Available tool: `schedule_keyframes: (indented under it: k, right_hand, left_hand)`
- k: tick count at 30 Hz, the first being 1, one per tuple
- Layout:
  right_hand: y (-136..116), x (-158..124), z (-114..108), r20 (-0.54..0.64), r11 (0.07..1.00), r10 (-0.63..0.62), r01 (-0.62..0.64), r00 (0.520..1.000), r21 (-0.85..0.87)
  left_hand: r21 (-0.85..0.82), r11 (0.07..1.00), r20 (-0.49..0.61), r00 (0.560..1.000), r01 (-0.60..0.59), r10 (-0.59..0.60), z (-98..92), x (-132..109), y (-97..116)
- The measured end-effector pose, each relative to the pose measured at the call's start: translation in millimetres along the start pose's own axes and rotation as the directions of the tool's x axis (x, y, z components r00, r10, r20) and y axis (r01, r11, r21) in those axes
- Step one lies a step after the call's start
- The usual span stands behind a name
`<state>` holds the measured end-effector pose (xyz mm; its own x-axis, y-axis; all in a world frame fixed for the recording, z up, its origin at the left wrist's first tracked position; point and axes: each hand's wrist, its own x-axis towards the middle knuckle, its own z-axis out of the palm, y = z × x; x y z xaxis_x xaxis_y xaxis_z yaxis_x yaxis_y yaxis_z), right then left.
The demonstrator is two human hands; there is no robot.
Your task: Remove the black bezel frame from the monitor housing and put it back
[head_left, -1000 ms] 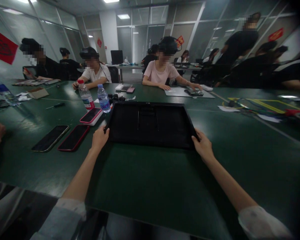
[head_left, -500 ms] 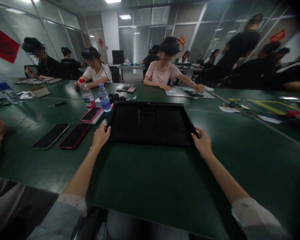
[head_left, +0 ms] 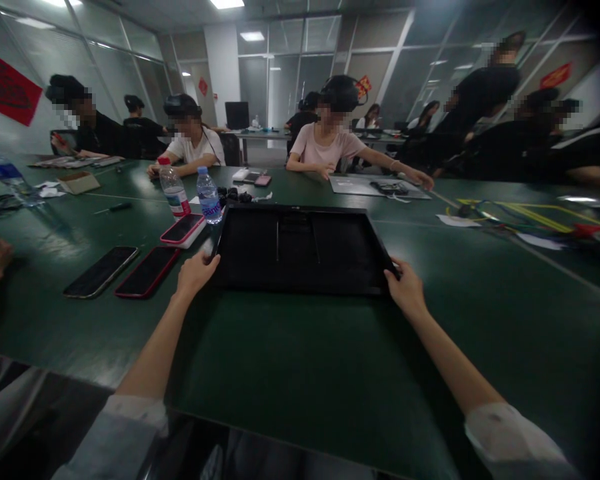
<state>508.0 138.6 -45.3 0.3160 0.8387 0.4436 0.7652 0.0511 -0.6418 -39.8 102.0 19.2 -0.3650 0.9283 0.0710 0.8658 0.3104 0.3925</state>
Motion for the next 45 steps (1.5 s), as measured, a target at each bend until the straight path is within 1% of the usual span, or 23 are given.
schedule_keyframes:
  k: [2, 5, 11, 13, 15, 17, 19, 21, 23, 25, 27, 31, 34, 36, 38, 41, 43, 45]
  right_hand:
    - [0.5, 0.8, -2.3, 0.011, 1.000, -0.012, 0.012, 1.000, -0.004]
    - [1.1, 3.1, -2.5, 0.028, 1.000, -0.014, 0.013, 1.000, 0.019]
    - [-3.5, 5.5, 1.8, 0.071, 0.995, -0.087, 0.084, 0.994, 0.051]
    - [-5.5, 4.9, -1.0, 0.092, 0.995, -0.083, 0.077, 0.992, 0.060]
    - [-5.7, 3.4, -8.7, 0.132, 0.998, -0.030, 0.023, 0.991, 0.056]
    - [-4.2, 0.5, -20.9, 0.218, 0.996, 0.041, -0.058, 0.975, 0.071]
    - [-2.7, -3.6, -34.6, 0.348, 0.979, 0.088, -0.145, 0.933, 0.142]
    - [-4.2, -7.9, -45.1, 0.455, 0.945, 0.103, -0.230, 0.884, 0.234]
    - [-9.9, -10.5, -49.0, 0.486, 0.896, 0.140, -0.320, 0.863, 0.309]
    - [-17.3, -10.3, -46.4, 0.461, 0.838, 0.197, -0.393, 0.865, 0.378]
    - [-22.3, -7.8, -40.5, 0.440, 0.787, 0.236, -0.436, 0.866, 0.437]
    - [-20.6, -3.0, -32.3, 0.428, 0.772, 0.226, -0.429, 0.875, 0.469]
    - [-19.1, -4.1, -32.1, 0.389, 0.755, 0.239, -0.422, 0.890, 0.501]
    - [-21.6, -5.9, -33.2, 0.372, 0.734, 0.246, -0.422, 0.895, 0.532]
    - [-25.3, -7.0, -34.7, 0.348, 0.713, 0.277, -0.435, 0.896, 0.550]
    - [-27.4, -6.0, -39.0, 0.269, 0.701, 0.364, -0.453, 0.892, 0.551]
    - [-24.4, -3.6, -43.9, 0.182, 0.726, 0.404, -0.435, 0.896, 0.533]
    - [-17.3, -0.4, -50.1, 0.071, 0.761, 0.444, -0.418, 0.893, 0.497]
  left_hand:
    - [0.059, 0.998, 0.022, 1.000, 0.004, -0.005, -3.6, -3.7, -0.3]
    - [0.094, 0.996, 0.017, 1.000, 0.008, -0.010, -4.3, -8.4, 2.2]
    - [0.049, 0.997, -0.033, 0.997, 0.066, -0.065, 2.9, -9.8, 8.4]
    - [0.030, 0.997, -0.034, 0.997, 0.065, -0.064, 3.6, -8.5, 6.9]
    - [0.022, 0.999, -0.020, 0.999, 0.047, -0.047, 3.2, -5.7, 2.6]
    - [0.023, 0.999, 0.003, 1.000, 0.022, -0.022, 2.7, -1.4, -3.9]
    - [0.034, 0.999, 0.021, 1.000, -0.006, 0.006, 3.0, 3.6, -11.2]
    - [0.043, 0.998, 0.030, 0.999, -0.043, 0.041, 4.2, 8.0, -17.4]
    - [0.039, 0.996, 0.032, 0.997, -0.077, 0.076, 5.9, 10.5, -21.2]
    - [0.029, 0.996, 0.031, 0.996, -0.087, 0.086, 7.2, 10.8, -22.3]
    - [0.027, 0.997, 0.036, 0.997, -0.075, 0.074, 7.5, 9.8, -21.3]
    - [0.036, 0.998, 0.050, 0.997, -0.058, 0.056, 5.3, 6.2, -16.2]
    - [0.026, 0.999, 0.045, 0.998, -0.044, 0.043, 2.7, 3.2, -12.2]
    - [0.005, 1.000, 0.040, 0.999, -0.029, 0.029, 1.6, 1.7, -10.3]
    - [-0.034, 0.999, 0.029, 0.999, -0.022, 0.023, 1.2, 0.9, -9.3]
    - [-0.091, 0.996, 0.006, 1.000, -0.017, 0.017, 1.0, 1.0, -8.8]
    - [-0.099, 0.995, 0.002, 1.000, -0.016, 0.016, 0.5, 0.8, -8.4]
    - [-0.086, 0.996, 0.006, 1.000, -0.022, 0.023, 0.0, 0.3, -7.8]
